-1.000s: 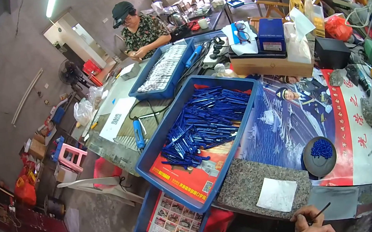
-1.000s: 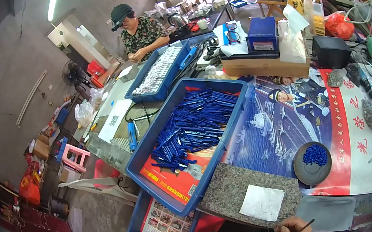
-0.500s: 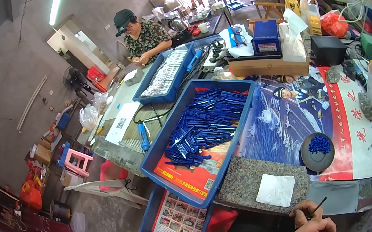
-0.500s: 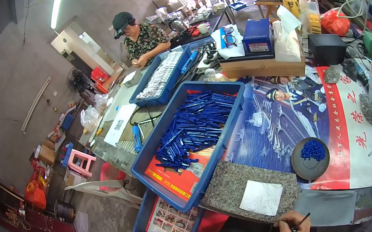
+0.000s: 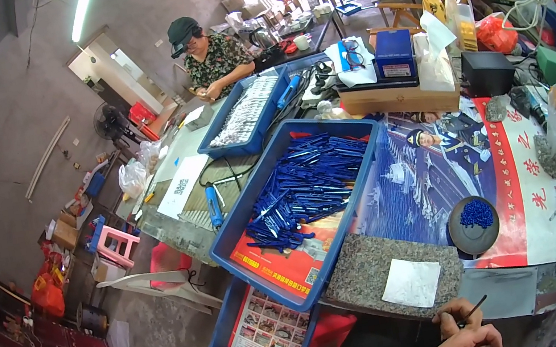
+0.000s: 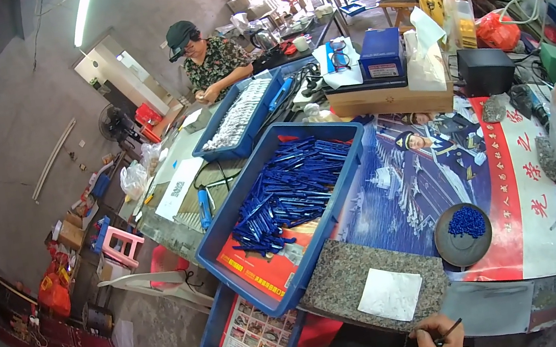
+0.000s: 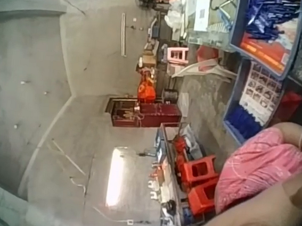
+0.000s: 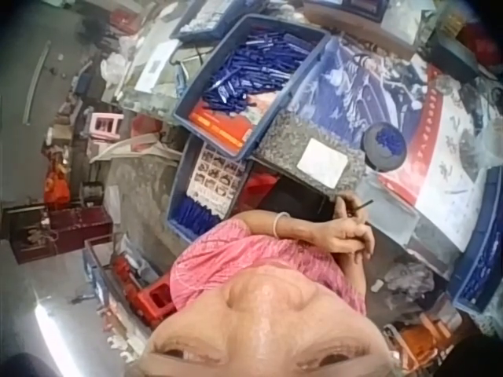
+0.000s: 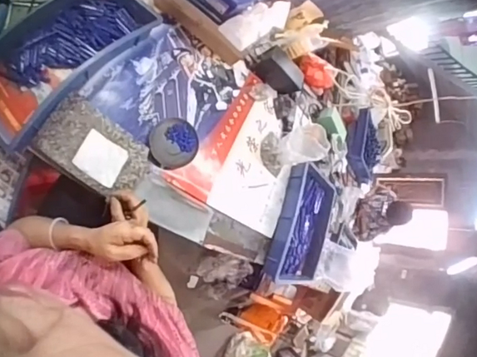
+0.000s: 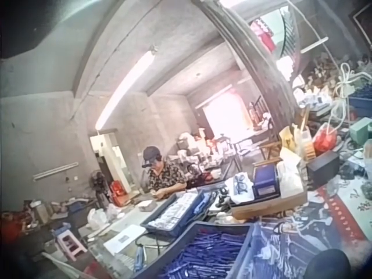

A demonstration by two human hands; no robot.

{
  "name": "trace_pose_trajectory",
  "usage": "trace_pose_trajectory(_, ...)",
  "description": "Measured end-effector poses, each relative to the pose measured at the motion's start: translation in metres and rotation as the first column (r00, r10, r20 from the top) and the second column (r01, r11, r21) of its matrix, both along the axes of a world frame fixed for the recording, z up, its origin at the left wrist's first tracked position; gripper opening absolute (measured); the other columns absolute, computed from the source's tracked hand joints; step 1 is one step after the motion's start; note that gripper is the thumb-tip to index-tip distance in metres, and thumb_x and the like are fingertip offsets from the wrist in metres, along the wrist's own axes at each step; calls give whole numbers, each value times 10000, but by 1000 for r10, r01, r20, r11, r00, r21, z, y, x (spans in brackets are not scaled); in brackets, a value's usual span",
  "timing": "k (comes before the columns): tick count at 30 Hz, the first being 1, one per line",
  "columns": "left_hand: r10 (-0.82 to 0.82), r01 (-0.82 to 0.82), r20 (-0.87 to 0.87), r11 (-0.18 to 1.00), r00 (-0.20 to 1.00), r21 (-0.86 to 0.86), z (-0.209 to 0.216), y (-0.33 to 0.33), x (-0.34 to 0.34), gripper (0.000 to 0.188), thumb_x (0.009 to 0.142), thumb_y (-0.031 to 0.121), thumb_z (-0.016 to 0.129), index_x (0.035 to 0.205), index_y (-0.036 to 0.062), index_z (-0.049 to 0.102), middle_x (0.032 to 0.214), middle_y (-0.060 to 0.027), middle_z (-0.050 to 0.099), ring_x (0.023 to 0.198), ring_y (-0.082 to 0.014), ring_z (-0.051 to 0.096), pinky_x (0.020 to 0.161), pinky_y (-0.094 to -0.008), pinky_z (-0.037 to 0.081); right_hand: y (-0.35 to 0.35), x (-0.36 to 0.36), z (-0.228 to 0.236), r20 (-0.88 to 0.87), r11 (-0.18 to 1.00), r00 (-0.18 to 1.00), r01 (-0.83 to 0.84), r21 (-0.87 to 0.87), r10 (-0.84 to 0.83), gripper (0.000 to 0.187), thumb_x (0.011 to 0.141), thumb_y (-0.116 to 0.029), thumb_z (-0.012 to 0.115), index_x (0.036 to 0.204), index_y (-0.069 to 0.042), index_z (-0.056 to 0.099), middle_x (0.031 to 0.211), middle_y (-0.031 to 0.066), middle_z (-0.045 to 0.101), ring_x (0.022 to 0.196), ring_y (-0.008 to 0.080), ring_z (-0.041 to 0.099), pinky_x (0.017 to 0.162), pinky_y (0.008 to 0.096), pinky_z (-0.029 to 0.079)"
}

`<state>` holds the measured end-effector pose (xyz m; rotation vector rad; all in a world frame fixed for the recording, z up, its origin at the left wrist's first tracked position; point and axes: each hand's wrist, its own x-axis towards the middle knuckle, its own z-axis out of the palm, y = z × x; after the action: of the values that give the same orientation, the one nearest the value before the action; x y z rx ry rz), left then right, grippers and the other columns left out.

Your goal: Assembling blue pen components at a manual workstation.

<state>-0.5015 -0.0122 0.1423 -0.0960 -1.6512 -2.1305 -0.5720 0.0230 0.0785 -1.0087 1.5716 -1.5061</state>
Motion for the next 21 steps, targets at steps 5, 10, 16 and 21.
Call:
trace_pose_trajectory(5,-5,5,-2,1000,1000,9,-1,0,0,139,905,-8,391,980,-7,509,857,-88,584,714,-157,626,609,-247,515,0,0,-3,-5,999,1000,10,40,-10,41,820,-17,591,827,-34,627,720,9,610,636,65,539,581,196,430)
trace_pose_trajectory(10,-4,4,-15,1000,1000,1,0,-2,0,138,908,-4,391,984,-10,506,861,-93,583,716,-160,628,606,-248,517,-1,1,-3,-1,1000,1000,19,-22,-19,40,822,-24,587,835,-30,625,717,15,607,642,74,545,587,202,434)
trace_pose_trajectory(16,-1,1,-2,1000,1000,-14,0,-1,0,133,910,-3,393,984,-12,503,863,-94,583,720,-162,631,606,-249,518,-1,0,8,21,998,999,-25,55,24,41,827,-35,583,838,-33,622,729,15,603,665,78,548,605,208,437)
trace_pose_trajectory(21,5,-5,1,999,1000,-36,2,-2,-1,133,913,-2,392,983,-11,505,863,-93,585,718,-158,630,609,-245,514,-1,-5,7,27,997,997,-78,13,78,42,831,-45,582,841,-35,622,733,7,598,656,74,536,600,206,429)
